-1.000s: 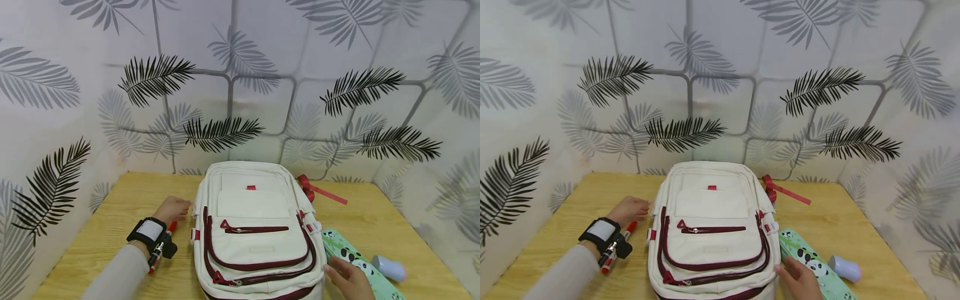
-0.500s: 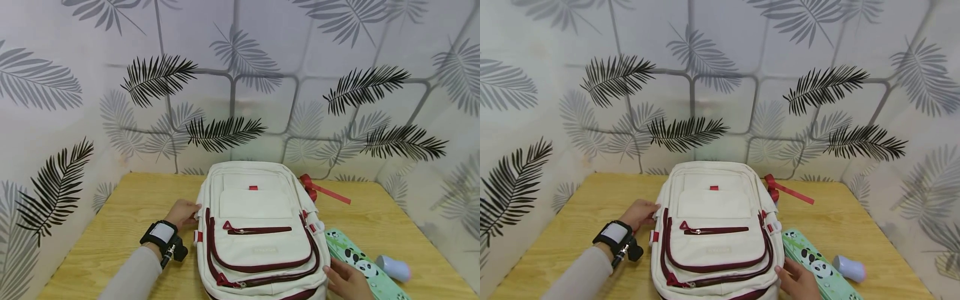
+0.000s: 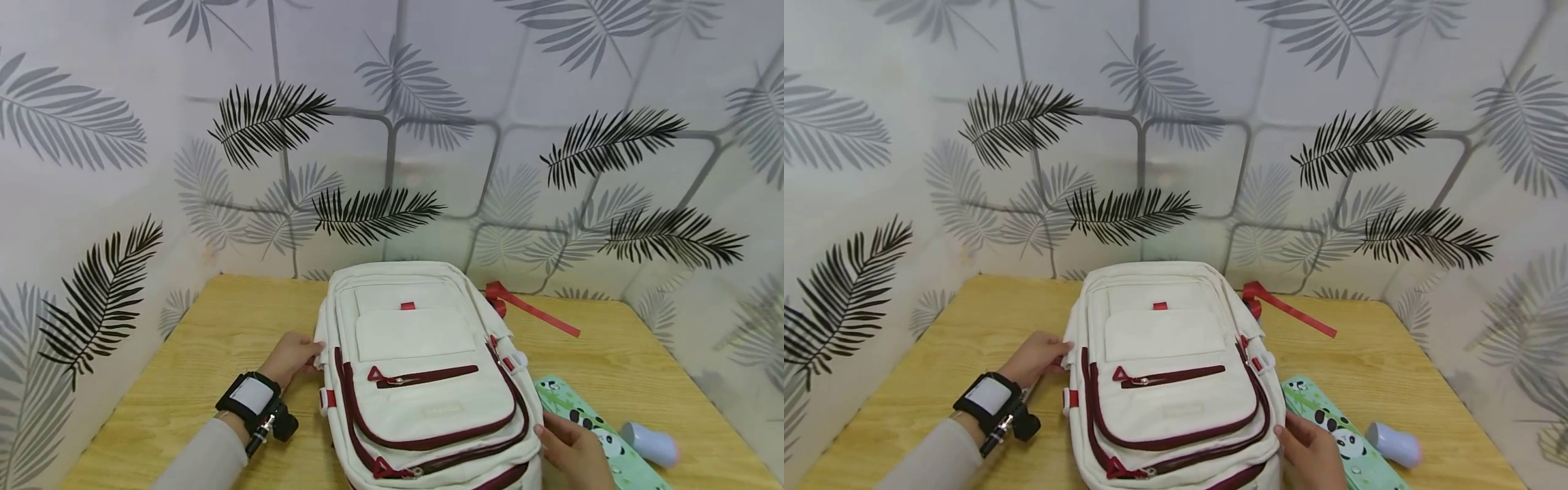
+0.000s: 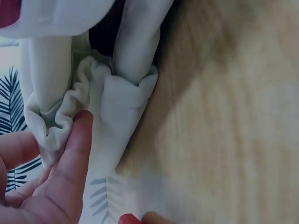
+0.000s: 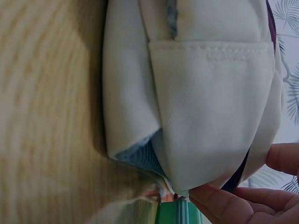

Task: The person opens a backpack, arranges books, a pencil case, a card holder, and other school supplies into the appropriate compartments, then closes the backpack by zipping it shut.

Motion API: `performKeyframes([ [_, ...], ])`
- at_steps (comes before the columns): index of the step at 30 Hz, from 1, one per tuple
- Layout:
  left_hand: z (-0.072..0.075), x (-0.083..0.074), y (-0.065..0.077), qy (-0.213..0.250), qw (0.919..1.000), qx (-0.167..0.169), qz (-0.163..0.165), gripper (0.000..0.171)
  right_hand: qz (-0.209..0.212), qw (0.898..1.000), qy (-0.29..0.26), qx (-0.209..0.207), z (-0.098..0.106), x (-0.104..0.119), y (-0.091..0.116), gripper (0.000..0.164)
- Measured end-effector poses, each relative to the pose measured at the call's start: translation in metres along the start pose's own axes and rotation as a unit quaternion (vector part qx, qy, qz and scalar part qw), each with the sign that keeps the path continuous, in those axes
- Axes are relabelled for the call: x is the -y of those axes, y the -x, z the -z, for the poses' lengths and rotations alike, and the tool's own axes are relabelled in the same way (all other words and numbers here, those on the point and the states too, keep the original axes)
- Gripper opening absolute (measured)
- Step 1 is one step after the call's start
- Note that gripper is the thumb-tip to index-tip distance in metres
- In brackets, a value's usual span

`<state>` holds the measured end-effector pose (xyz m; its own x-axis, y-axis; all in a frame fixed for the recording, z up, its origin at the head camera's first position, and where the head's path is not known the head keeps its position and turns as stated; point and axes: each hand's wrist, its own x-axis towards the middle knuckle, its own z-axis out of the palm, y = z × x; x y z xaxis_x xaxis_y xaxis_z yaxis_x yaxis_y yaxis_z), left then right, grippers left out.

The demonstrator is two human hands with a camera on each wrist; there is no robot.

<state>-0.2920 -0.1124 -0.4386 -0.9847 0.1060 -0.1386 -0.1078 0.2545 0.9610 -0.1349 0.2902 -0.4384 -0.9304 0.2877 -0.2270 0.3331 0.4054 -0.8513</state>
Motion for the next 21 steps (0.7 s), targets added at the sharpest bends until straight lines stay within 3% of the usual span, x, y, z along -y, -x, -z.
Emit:
performKeyframes([
  [4, 0.003, 0.003, 0.010, -0.007, 1.0000, -0.006, -0.001, 0.021, -0.006, 1.000, 0.002, 0.004, 0.003, 0.002, -0.009, 0.072],
  [8, 0.005, 0.006, 0.017, -0.007, 0.9998, -0.020, 0.003, 0.021, 0.026, 0.999, 0.028, 0.011, 0.004, 0.003, -0.017, 0.063],
  [12, 0.005, 0.008, 0.023, 0.004, 0.9994, -0.033, 0.009, 0.021, 0.063, 0.998, 0.019, 0.006, 0.003, 0.005, -0.023, 0.049],
  [17, 0.005, 0.008, 0.030, 0.017, 0.9986, -0.050, 0.010, 0.020, 0.079, 0.997, 0.004, -0.005, 0.002, 0.009, -0.032, 0.043],
  [21, 0.004, 0.011, 0.033, 0.033, 0.9980, -0.053, 0.007, 0.022, 0.086, 0.995, 0.045, -0.005, 0.005, 0.012, -0.035, 0.045],
])
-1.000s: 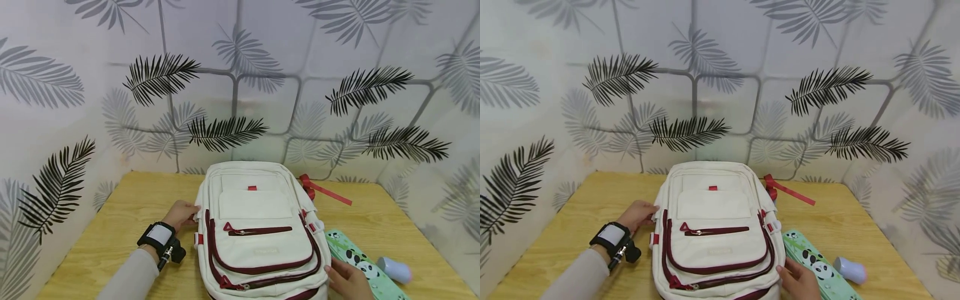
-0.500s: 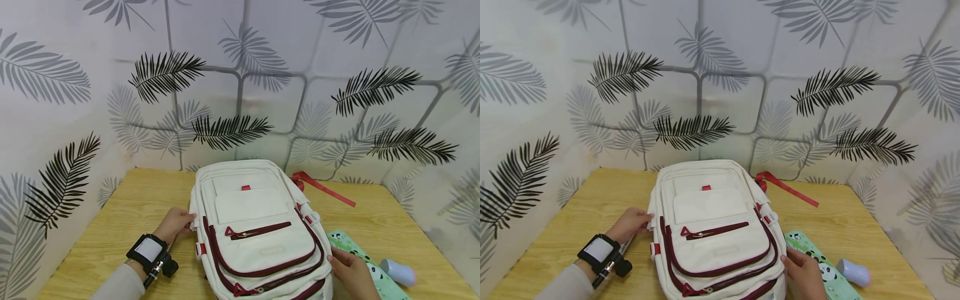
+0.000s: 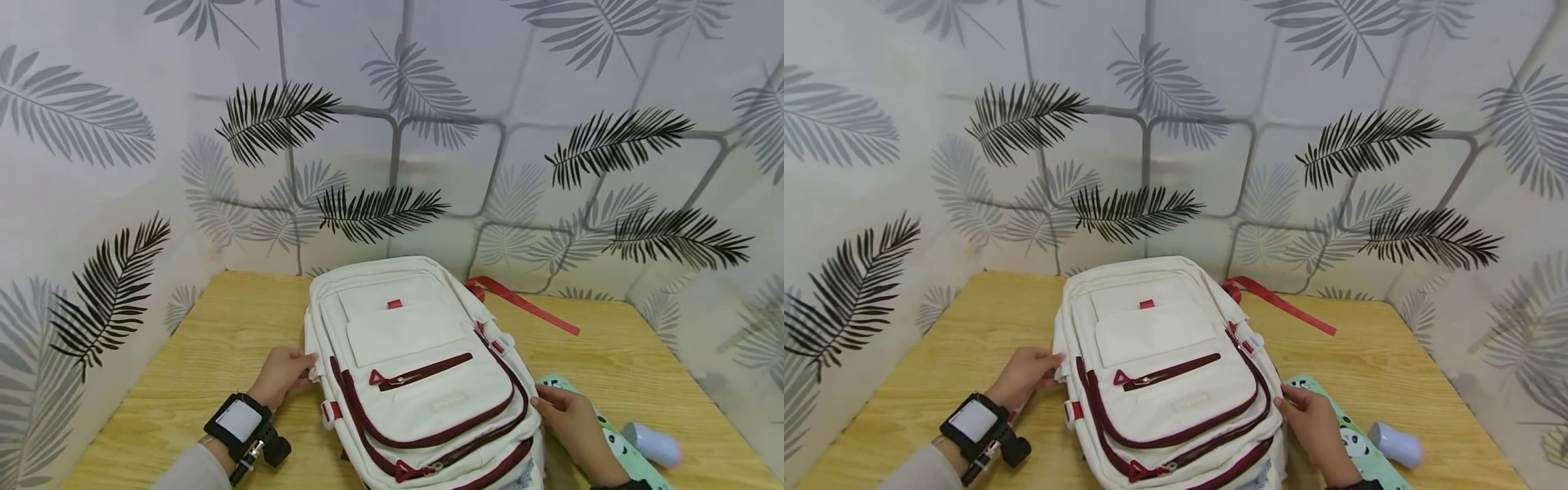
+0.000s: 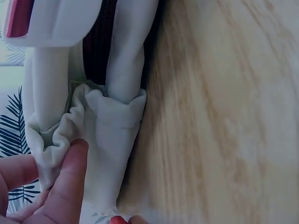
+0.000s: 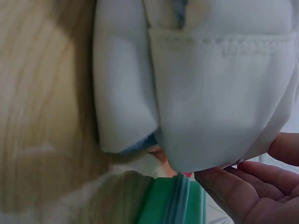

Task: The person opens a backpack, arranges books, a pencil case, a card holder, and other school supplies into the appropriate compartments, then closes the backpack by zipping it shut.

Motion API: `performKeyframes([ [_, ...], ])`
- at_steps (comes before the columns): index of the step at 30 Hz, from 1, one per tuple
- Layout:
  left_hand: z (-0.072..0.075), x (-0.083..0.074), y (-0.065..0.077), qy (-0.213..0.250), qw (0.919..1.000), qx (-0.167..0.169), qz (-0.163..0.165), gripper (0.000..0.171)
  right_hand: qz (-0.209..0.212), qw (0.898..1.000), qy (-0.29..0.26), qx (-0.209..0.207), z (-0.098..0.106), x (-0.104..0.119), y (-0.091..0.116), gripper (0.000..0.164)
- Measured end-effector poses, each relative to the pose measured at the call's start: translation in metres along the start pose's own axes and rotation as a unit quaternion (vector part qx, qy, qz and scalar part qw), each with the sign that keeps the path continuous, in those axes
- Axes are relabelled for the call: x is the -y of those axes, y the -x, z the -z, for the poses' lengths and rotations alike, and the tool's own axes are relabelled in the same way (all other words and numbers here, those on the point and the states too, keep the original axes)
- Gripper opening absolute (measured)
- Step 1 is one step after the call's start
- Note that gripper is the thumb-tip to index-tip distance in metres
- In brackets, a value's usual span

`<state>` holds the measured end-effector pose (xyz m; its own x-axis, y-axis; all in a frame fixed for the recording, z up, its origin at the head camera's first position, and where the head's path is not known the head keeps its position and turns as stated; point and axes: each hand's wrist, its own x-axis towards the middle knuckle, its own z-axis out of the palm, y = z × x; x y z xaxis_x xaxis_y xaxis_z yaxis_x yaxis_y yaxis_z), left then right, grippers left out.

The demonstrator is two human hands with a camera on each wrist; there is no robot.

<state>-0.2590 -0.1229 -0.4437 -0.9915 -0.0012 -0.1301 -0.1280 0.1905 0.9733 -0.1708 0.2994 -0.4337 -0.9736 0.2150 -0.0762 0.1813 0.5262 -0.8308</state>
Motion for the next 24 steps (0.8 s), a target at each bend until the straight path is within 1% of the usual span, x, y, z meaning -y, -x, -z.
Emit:
performKeyframes([
  [2, 0.001, 0.001, 0.001, -0.007, 1.0000, 0.006, -0.003, 0.024, 0.013, 0.999, 0.045, -0.004, 0.002, 0.002, 0.001, 0.045],
  [3, 0.001, 0.000, 0.003, -0.020, 0.9998, 0.006, -0.007, 0.026, 0.028, 0.997, 0.074, -0.009, 0.003, 0.004, 0.003, 0.046],
  [4, 0.001, -0.002, 0.005, -0.054, 0.9984, 0.001, -0.018, 0.027, 0.048, 0.993, 0.103, -0.022, 0.004, 0.006, 0.006, 0.046],
  [5, 0.001, -0.005, 0.008, -0.093, 0.9950, -0.008, -0.036, 0.030, 0.082, 0.987, 0.130, -0.043, 0.004, 0.009, 0.009, 0.044],
  [6, 0.000, -0.009, 0.012, -0.135, 0.9887, -0.019, -0.063, 0.030, 0.116, 0.979, 0.153, -0.068, 0.004, 0.013, 0.013, 0.040],
  [7, -0.003, -0.014, 0.017, -0.176, 0.9789, -0.032, -0.099, 0.030, 0.158, 0.968, 0.172, -0.092, 0.003, 0.018, 0.017, 0.038],
  [8, -0.006, -0.019, 0.024, -0.216, 0.9655, -0.049, -0.138, 0.031, 0.208, 0.952, 0.190, -0.116, 0.001, 0.023, 0.022, 0.035],
  [9, -0.011, -0.024, 0.032, -0.254, 0.9479, -0.065, -0.181, 0.031, 0.260, 0.936, 0.201, -0.128, -0.001, 0.029, 0.027, 0.034],
  [10, -0.017, -0.030, 0.040, -0.284, 0.9302, -0.069, -0.222, 0.032, 0.309, 0.917, 0.212, -0.134, -0.004, 0.036, 0.031, 0.034],
  [11, -0.024, -0.035, 0.049, -0.295, 0.9159, -0.055, -0.266, 0.033, 0.357, 0.898, 0.221, -0.128, -0.007, 0.042, 0.035, 0.034],
  [12, -0.032, -0.039, 0.059, -0.305, 0.9017, -0.029, -0.305, 0.035, 0.396, 0.883, 0.229, -0.104, -0.010, 0.049, 0.040, 0.034],
  [13, -0.040, -0.041, 0.069, -0.312, 0.8889, 0.005, -0.335, 0.033, 0.433, 0.866, 0.238, -0.074, -0.013, 0.055, 0.044, 0.032],
  [14, -0.047, -0.043, 0.079, -0.323, 0.8757, 0.047, -0.356, 0.033, 0.462, 0.852, 0.242, -0.037, -0.017, 0.061, 0.047, 0.031],
  [15, -0.054, -0.044, 0.087, -0.329, 0.8634, 0.097, -0.371, 0.032, 0.479, 0.844, 0.243, 0.009, -0.020, 0.066, 0.050, 0.028],
  [16, -0.060, -0.045, 0.095, -0.336, 0.8503, 0.142, -0.380, 0.032, 0.487, 0.836, 0.247, 0.049, -0.023, 0.071, 0.052, 0.025],
  [17, -0.066, -0.044, 0.101, -0.345, 0.8342, 0.178, -0.392, 0.033, 0.492, 0.830, 0.247, 0.087, -0.026, 0.075, 0.054, 0.022],
  [18, -0.071, -0.044, 0.107, -0.360, 0.8193, 0.204, -0.396, 0.034, 0.491, 0.826, 0.250, 0.121, -0.029, 0.078, 0.055, 0.019],
  [19, -0.075, -0.045, 0.111, -0.375, 0.8057, 0.225, -0.400, 0.036, 0.484, 0.824, 0.253, 0.149, -0.032, 0.080, 0.055, 0.016],
  [20, -0.078, -0.044, 0.114, -0.389, 0.7913, 0.238, -0.407, 0.035, 0.474, 0.824, 0.257, 0.173, -0.035, 0.083, 0.056, 0.015],
  [22, -0.083, -0.044, 0.117, -0.407, 0.7724, 0.256, -0.416, 0.028, 0.453, 0.824, 0.273, 0.202, -0.039, 0.087, 0.056, 0.011],
  [23, -0.085, -0.043, 0.118, -0.412, 0.7672, 0.263, -0.415, 0.023, 0.443, 0.825, 0.281, 0.211, -0.041, 0.088, 0.056, 0.010],
  [24, -0.086, -0.043, 0.119, -0.415, 0.7644, 0.268, -0.414, 0.018, 0.435, 0.825, 0.288, 0.218, -0.043, 0.089, 0.056, 0.009],
])
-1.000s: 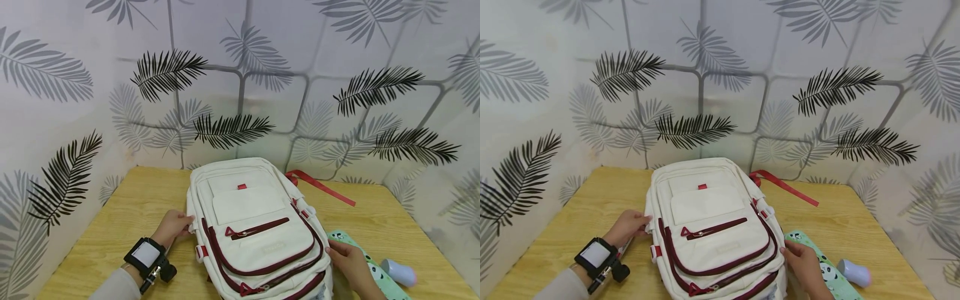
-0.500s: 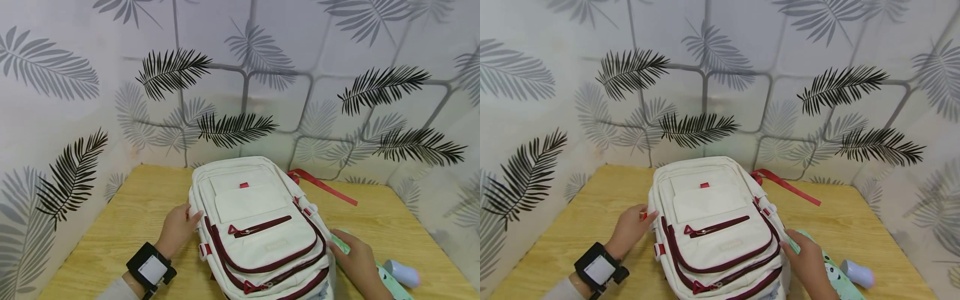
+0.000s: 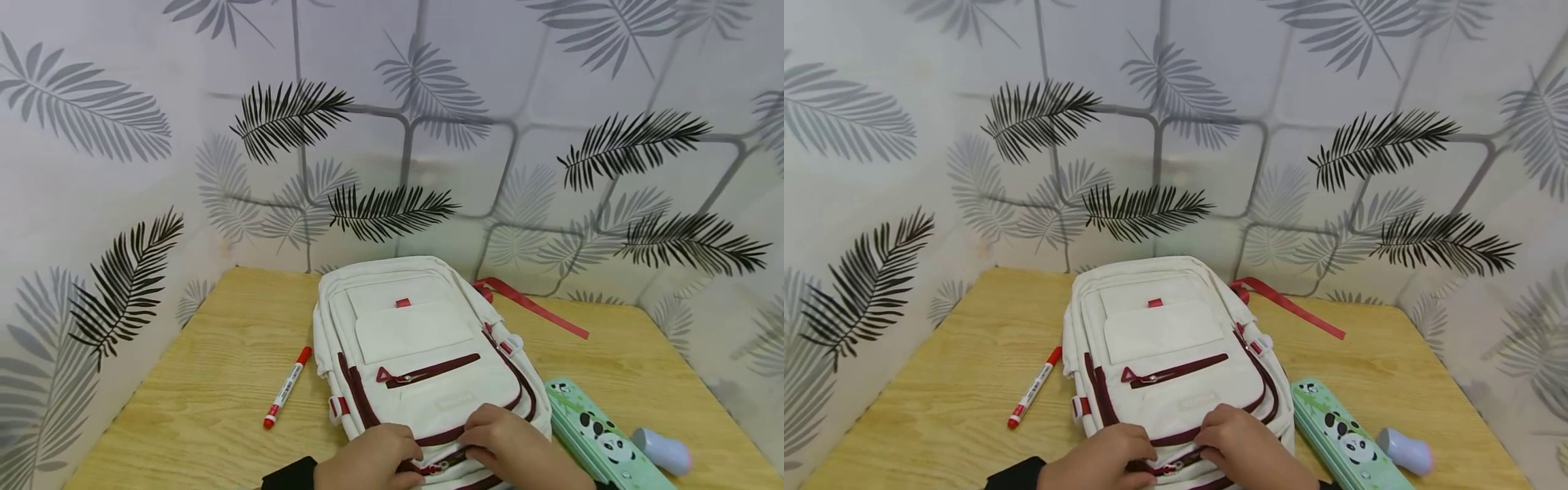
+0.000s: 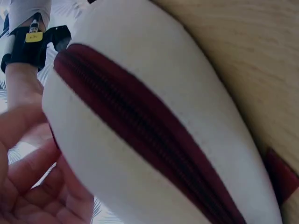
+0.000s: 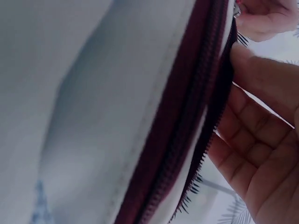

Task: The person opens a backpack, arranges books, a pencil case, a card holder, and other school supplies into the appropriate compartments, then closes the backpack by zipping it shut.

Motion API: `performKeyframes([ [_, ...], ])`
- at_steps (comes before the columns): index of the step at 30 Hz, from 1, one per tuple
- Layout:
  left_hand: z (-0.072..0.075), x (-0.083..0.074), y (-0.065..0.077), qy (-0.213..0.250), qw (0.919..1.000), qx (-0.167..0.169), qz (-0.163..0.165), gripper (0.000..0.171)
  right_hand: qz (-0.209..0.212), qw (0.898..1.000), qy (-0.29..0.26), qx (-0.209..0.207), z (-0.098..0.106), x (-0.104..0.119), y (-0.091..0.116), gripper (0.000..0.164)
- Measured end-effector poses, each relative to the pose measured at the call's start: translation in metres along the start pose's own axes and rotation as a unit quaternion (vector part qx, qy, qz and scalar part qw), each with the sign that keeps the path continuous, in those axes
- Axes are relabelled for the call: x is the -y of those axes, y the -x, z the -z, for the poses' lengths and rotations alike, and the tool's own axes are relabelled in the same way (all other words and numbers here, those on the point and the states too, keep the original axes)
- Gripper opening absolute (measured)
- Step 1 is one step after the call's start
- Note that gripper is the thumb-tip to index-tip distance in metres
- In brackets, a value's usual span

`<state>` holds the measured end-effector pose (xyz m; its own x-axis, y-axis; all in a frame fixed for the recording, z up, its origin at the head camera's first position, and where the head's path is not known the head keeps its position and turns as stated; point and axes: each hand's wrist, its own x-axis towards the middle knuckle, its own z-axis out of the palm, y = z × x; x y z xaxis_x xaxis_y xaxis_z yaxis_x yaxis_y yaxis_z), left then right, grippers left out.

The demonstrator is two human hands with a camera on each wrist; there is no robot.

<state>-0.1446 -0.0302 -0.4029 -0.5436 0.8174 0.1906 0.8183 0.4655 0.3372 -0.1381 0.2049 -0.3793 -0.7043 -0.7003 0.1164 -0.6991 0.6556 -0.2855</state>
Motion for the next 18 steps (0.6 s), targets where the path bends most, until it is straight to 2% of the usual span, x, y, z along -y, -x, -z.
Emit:
performKeyframes([
  [2, -0.001, -0.001, 0.000, 0.000, 1.0000, 0.006, -0.004, 0.012, -0.014, 1.000, -0.004, 0.019, 0.000, 0.001, -0.003, 0.009],
  [7, -0.002, -0.004, 0.000, 0.006, 0.9998, 0.015, 0.012, 0.010, -0.030, 0.998, -0.012, 0.049, 0.000, 0.001, -0.006, 0.011],
  [12, -0.002, -0.008, 0.001, 0.007, 0.9995, 0.012, 0.030, 0.010, -0.010, 1.000, 0.009, 0.025, -0.001, 0.002, -0.004, 0.011],
  [18, -0.002, -0.011, 0.002, 0.033, 0.9975, -0.006, 0.062, 0.012, -0.015, 1.000, 0.026, 0.005, 0.001, 0.004, -0.002, 0.013],
])
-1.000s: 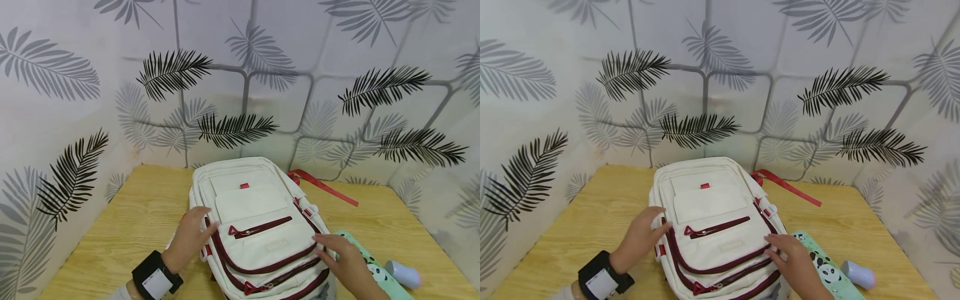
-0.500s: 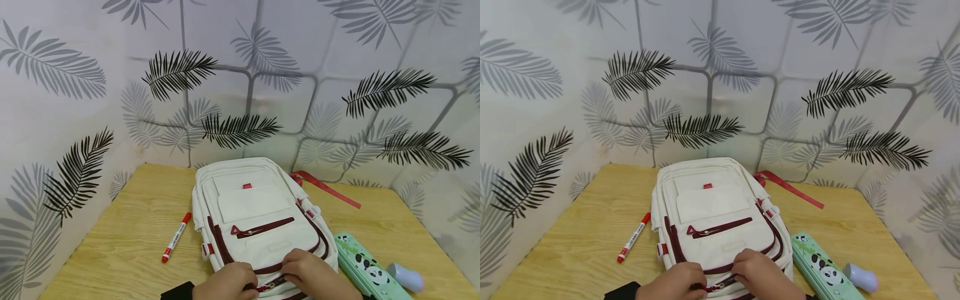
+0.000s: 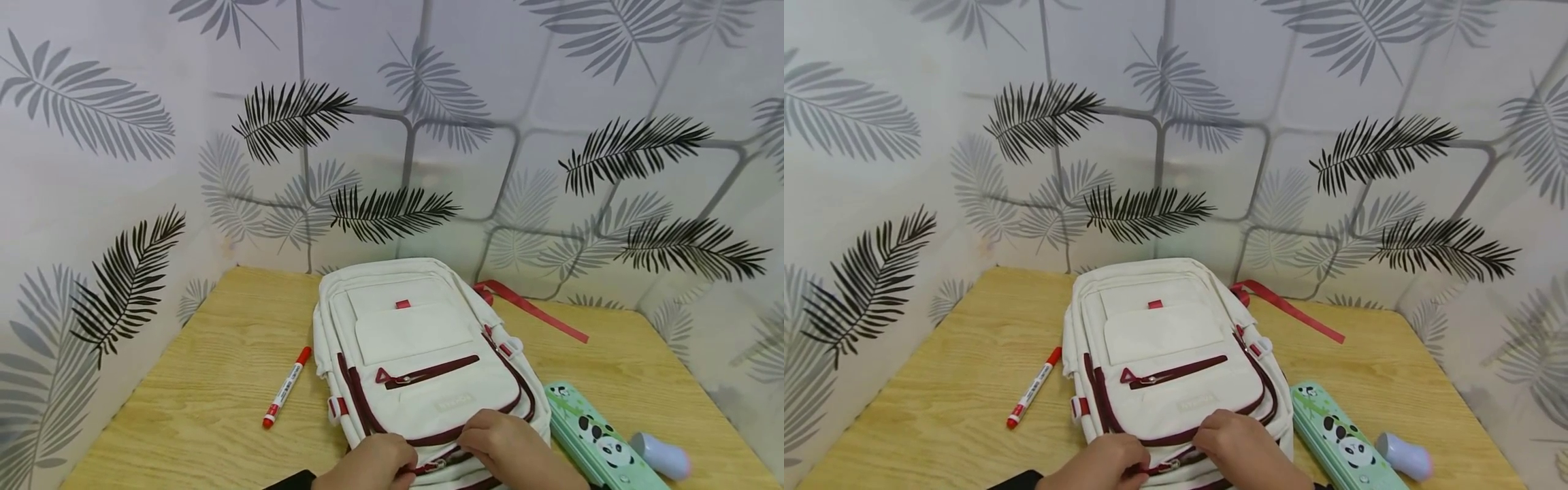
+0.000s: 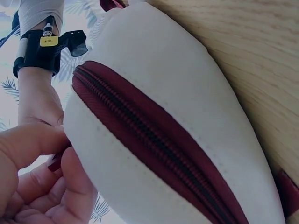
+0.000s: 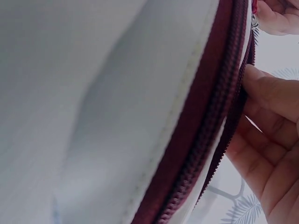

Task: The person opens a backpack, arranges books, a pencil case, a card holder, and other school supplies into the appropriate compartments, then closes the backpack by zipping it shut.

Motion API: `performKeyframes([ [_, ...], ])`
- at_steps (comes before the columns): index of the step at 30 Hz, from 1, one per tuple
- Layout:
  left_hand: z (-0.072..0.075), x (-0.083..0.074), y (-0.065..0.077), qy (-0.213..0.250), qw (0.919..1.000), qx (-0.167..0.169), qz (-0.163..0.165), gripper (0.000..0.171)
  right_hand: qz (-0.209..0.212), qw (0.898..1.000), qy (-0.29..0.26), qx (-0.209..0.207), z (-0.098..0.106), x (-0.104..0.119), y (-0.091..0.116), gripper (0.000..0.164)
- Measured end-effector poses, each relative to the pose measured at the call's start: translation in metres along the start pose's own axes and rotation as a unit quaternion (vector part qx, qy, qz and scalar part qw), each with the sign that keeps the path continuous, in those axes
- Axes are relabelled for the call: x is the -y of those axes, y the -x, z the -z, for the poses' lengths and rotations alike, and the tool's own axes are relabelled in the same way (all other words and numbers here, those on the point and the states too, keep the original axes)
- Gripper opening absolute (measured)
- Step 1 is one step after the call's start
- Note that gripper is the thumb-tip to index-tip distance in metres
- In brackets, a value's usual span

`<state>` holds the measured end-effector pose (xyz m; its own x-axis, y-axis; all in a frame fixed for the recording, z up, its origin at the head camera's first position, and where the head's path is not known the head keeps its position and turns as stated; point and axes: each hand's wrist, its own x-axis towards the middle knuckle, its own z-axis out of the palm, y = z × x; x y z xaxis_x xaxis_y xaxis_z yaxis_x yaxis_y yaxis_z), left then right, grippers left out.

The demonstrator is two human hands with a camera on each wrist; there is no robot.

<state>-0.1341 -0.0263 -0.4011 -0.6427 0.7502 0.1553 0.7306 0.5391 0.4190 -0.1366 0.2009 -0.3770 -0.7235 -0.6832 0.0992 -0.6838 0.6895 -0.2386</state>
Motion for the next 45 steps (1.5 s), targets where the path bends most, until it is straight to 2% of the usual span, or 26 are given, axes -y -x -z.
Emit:
performKeyframes([
  [5, 0.003, 0.001, 0.005, -0.007, 0.9998, -0.017, -0.004, 0.007, 0.011, 0.999, 0.023, -0.040, 0.000, 0.002, 0.002, 0.012],
  [9, 0.007, 0.004, 0.009, -0.005, 0.9999, -0.014, 0.000, 0.006, 0.035, 0.994, 0.051, -0.090, -0.001, 0.002, 0.005, 0.011],
  [16, 0.009, 0.009, 0.017, -0.005, 0.9999, -0.014, 0.000, 0.009, 0.060, 0.987, 0.073, -0.132, -0.003, 0.002, 0.005, 0.014],
  [20, 0.012, 0.013, 0.022, 0.039, 0.9989, -0.003, 0.027, 0.011, 0.059, 0.986, 0.068, -0.138, -0.003, 0.002, 0.004, 0.014],
  [23, 0.015, 0.018, 0.028, 0.061, 0.9969, -0.011, 0.048, 0.010, 0.069, 0.982, 0.079, -0.157, -0.003, 0.001, 0.004, 0.017],
  [27, 0.016, 0.024, 0.035, 0.049, 0.9971, -0.028, 0.051, 0.011, 0.087, 0.973, 0.102, -0.186, -0.003, 0.000, 0.002, 0.019],
  [31, 0.015, 0.026, 0.037, 0.048, 0.9969, -0.029, 0.055, 0.009, 0.089, 0.974, 0.097, -0.183, -0.002, -0.001, 0.001, 0.015],
  [35, 0.017, 0.028, 0.036, 0.067, 0.9950, -0.028, 0.069, 0.005, 0.098, 0.971, 0.105, -0.192, -0.001, -0.001, 0.001, 0.018],
  [39, 0.018, 0.030, 0.036, 0.069, 0.9952, -0.023, 0.065, 0.005, 0.100, 0.967, 0.114, -0.205, 0.001, -0.001, 0.001, 0.022],
  [45, 0.021, 0.032, 0.033, 0.072, 0.9953, -0.027, 0.059, 0.006, 0.074, 0.969, 0.129, -0.199, 0.007, 0.001, 0.004, 0.023],
])
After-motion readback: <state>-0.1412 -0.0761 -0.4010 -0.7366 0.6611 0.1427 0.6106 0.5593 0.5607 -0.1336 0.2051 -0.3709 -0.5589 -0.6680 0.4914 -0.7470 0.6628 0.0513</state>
